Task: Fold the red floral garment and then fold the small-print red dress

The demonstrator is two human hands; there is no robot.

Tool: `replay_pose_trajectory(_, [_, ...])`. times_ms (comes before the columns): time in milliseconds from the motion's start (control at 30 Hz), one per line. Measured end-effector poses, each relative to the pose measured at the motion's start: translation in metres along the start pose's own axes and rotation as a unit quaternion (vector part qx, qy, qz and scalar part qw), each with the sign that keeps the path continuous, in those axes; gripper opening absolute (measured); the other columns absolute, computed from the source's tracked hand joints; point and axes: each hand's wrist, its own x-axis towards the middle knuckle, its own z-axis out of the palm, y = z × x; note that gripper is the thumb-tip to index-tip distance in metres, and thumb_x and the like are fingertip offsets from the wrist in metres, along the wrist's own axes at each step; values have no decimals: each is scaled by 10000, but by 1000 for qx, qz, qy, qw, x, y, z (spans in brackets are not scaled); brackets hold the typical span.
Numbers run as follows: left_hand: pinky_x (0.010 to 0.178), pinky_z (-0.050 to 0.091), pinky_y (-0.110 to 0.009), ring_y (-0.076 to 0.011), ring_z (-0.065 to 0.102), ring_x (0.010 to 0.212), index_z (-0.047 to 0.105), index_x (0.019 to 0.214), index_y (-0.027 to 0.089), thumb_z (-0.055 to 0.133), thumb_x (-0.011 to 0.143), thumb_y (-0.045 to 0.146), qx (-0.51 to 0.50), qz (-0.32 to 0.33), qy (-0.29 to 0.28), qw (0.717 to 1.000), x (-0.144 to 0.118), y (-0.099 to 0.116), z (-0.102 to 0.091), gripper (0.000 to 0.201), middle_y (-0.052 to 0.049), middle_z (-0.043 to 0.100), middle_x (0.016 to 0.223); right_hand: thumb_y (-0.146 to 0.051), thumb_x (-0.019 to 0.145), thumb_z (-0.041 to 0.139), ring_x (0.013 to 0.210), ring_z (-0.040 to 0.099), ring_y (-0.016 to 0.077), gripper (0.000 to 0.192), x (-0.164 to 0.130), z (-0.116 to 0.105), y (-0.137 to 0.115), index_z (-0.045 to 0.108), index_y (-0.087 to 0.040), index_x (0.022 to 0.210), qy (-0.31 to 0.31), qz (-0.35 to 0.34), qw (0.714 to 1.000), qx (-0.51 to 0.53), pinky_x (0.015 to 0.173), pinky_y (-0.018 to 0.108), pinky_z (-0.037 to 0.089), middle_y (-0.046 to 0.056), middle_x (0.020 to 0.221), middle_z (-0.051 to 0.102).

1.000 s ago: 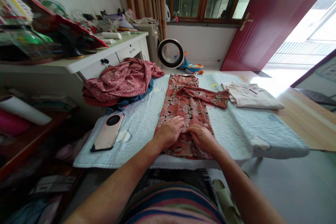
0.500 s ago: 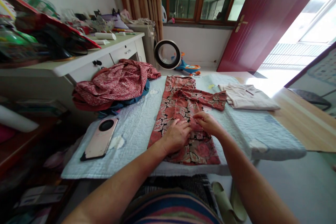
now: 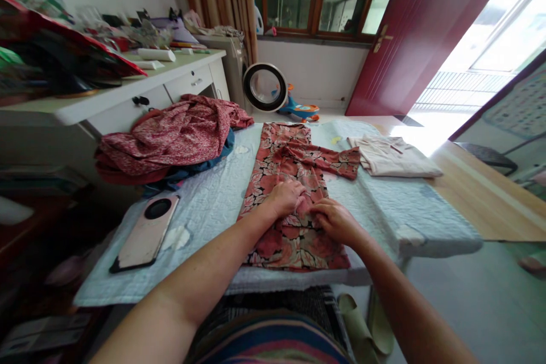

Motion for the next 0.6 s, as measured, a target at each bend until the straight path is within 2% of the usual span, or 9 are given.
replay_pose_trajectory(200, [976,456,-411,-261,534,1169,598,1167,202,574,911,372,21,-12,15,1000,-5,4,0,308,-84,614,1241,-86,843,498,961,617,186,255,24,-2,19,717,-159,952,46,14,999,-3,914,317,444,79,999,704])
replay_pose_trajectory(333, [1027,427,-431,-264,500,1234,576,1209,192,570,917,371,18,-14,35,999,-10,6,4,343,-94,571,1339,-107,828,519,858,612,172,224,15,-8,18,730,-178,855,4,26,999,-19,816,278,447,57,888,688])
replay_pose_trajectory(467, [1041,425,-432,-257,519,1230,581,1214,180,551,928,341,2,-14,27,1000,-8,5,5,330,-104,587,1322,-163,856,505,708,577,148,244,4,-22,16,692,-183,701,-28,36,999,-24,695,256,414,32,733,643])
replay_pose_trajectory(533, [1039,434,-407,-233,536,1220,593,1208,184,515,948,325,-23,-10,16,1000,-5,2,1,306,-98,598,1307,-184,857,507,681,564,144,241,10,-28,17,690,-181,700,-3,37,999,-25,667,253,398,29,711,638])
replay_pose_trajectory(600, [1060,422,-394,-214,539,1227,603,1210,195,481,965,316,-42,-23,28,998,-2,-5,-5,300,-90,596,1321,-187,845,510,681,565,145,224,25,-29,19,707,-177,739,37,34,999,-18,653,249,394,34,718,649])
